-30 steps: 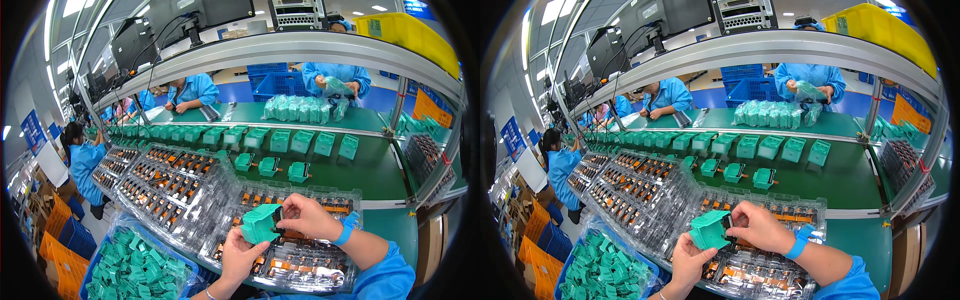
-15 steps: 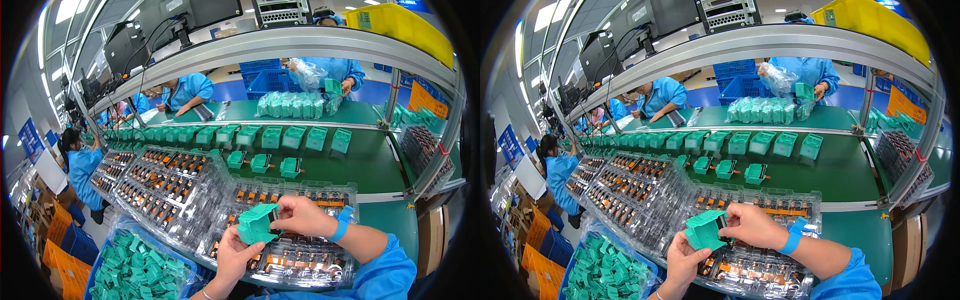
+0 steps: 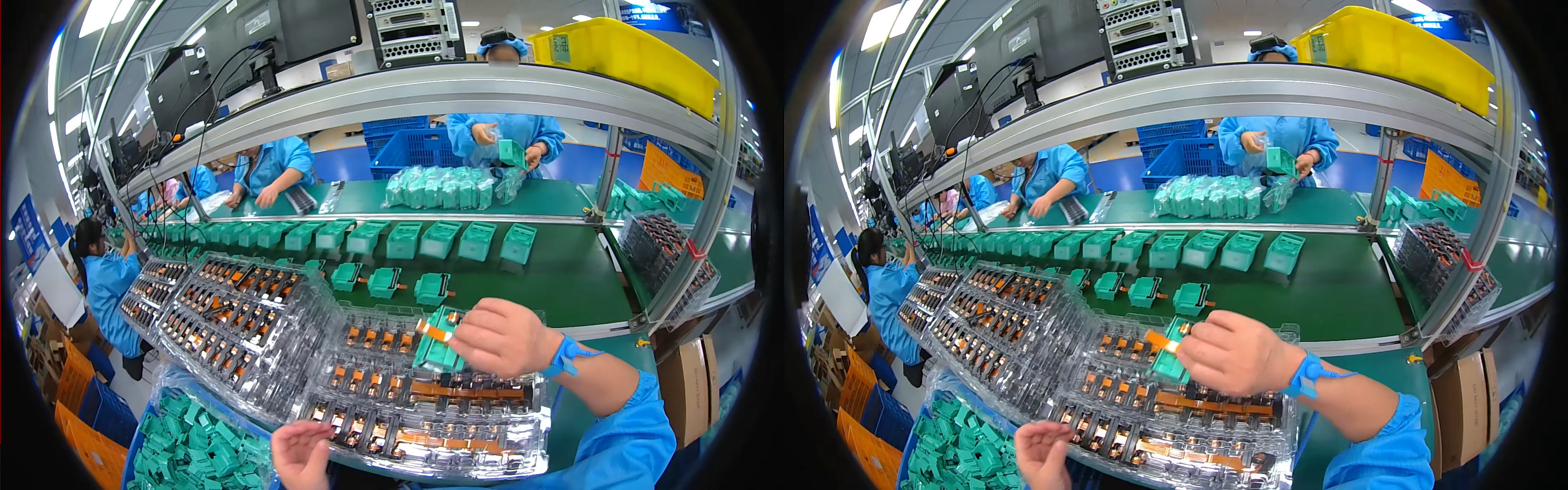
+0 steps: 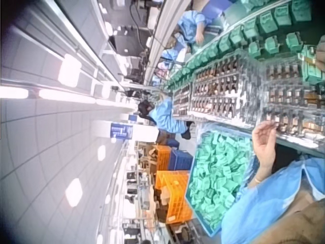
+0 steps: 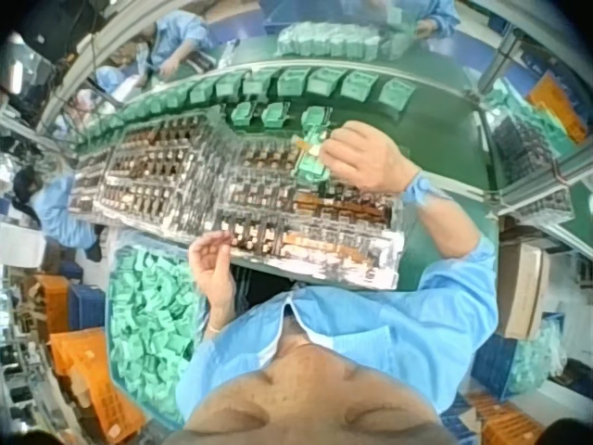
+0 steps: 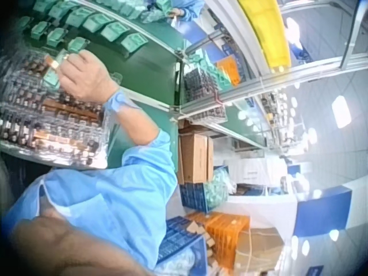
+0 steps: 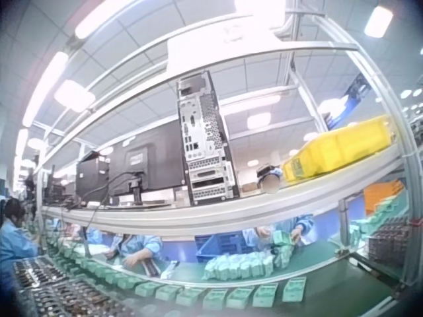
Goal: The person assembles electronic components by hand, inserting small black electronic components into green plastic housings on an assembly line.
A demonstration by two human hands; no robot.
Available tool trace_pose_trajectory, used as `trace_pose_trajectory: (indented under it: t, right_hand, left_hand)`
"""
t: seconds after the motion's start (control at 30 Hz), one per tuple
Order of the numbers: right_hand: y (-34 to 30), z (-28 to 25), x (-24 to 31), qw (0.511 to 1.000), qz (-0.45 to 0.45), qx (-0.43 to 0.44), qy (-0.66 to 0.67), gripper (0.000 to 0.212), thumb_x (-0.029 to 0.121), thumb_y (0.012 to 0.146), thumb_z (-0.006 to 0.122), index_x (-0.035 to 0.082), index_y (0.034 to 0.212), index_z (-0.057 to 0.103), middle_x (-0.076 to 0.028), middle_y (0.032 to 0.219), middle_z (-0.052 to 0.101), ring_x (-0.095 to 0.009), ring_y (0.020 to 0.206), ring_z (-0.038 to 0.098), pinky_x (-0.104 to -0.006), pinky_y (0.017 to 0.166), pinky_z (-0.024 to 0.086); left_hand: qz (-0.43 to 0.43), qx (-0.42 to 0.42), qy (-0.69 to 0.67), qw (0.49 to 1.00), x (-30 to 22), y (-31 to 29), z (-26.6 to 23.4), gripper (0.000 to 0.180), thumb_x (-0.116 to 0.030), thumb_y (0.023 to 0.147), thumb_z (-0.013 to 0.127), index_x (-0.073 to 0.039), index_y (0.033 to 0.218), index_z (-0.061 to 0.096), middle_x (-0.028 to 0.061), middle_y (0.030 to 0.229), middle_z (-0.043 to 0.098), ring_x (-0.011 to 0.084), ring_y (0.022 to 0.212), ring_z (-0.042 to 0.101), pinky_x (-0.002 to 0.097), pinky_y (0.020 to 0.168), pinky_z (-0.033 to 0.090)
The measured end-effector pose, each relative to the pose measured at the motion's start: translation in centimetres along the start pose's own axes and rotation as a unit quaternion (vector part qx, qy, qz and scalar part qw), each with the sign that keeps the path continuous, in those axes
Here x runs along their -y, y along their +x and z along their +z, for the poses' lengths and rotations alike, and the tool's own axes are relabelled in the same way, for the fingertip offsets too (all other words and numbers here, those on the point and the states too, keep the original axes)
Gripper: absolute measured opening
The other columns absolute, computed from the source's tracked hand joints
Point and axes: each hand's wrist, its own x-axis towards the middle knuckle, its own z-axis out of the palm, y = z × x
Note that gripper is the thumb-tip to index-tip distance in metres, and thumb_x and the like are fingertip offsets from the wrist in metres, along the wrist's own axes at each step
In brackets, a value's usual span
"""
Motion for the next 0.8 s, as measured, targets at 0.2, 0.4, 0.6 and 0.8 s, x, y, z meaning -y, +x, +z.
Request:
trace_pose_trajectory:
  t: [0.2,0.4,0.6,0.8]
  right_hand:
    - [-6.9,3.5,-6.1,0.939,0.338,-0.015,0.063,0.016,0.001,0.07,0.067,0.003,0.08,0.055,-0.012,0.08,0.055,-0.032,0.072,0.055,-0.0394,0.061,0.045]
    - [-14.4,8.8,-11.5,0.598,0.746,0.1,0.276,0.022,0.006,0.07,0.074,-0.002,0.074,0.054,-0.011,0.071,0.059,-0.02,0.059,0.06,-0.0325,0.049,0.053]
    - [-16.8,11.7,-12.5,0.476,0.798,0.165,0.33,0.021,0.005,0.074,0.073,-0.008,0.076,0.057,-0.014,0.075,0.058,-0.023,0.062,0.06,-0.0339,0.053,0.058]
    - [-17.5,10.3,-13.2,0.441,0.812,0.173,0.341,0.025,0.015,0.079,0.07,-0.008,0.085,0.062,-0.013,0.08,0.059,-0.022,0.066,0.061,-0.0357,0.056,0.057]
  left_hand:
    - [0.131,-0.086,0.221,0.963,-2.2,-2.5,-5.2,0.021,0.008,0.086,0.054,-0.001,0.105,0.05,0.0125,0.103,0.058,0.0189,0.091,0.059,0.0306,0.082,0.049]
    - [0.045,-0.176,0.437,0.881,-6.1,-5.2,-10.7,0.016,-0.006,0.09,0.056,-0.002,0.105,0.056,0.0095,0.101,0.061,0.0157,0.091,0.057,0.0274,0.079,0.046]
    - [-0.133,-0.092,0.77,0.618,-9.1,-12.1,-17.2,0.04,-0.02,0.081,0.067,0.002,0.113,0.055,0.0199,0.114,0.055,0.0349,0.101,0.054,0.0401,0.088,0.043]
    - [-0.233,-0.034,0.809,0.539,-10.3,-14.6,-17.9,0.06,-0.023,0.07,0.075,0.001,0.12,0.051,0.0243,0.126,0.048,0.0411,0.113,0.046,0.0449,0.093,0.039]
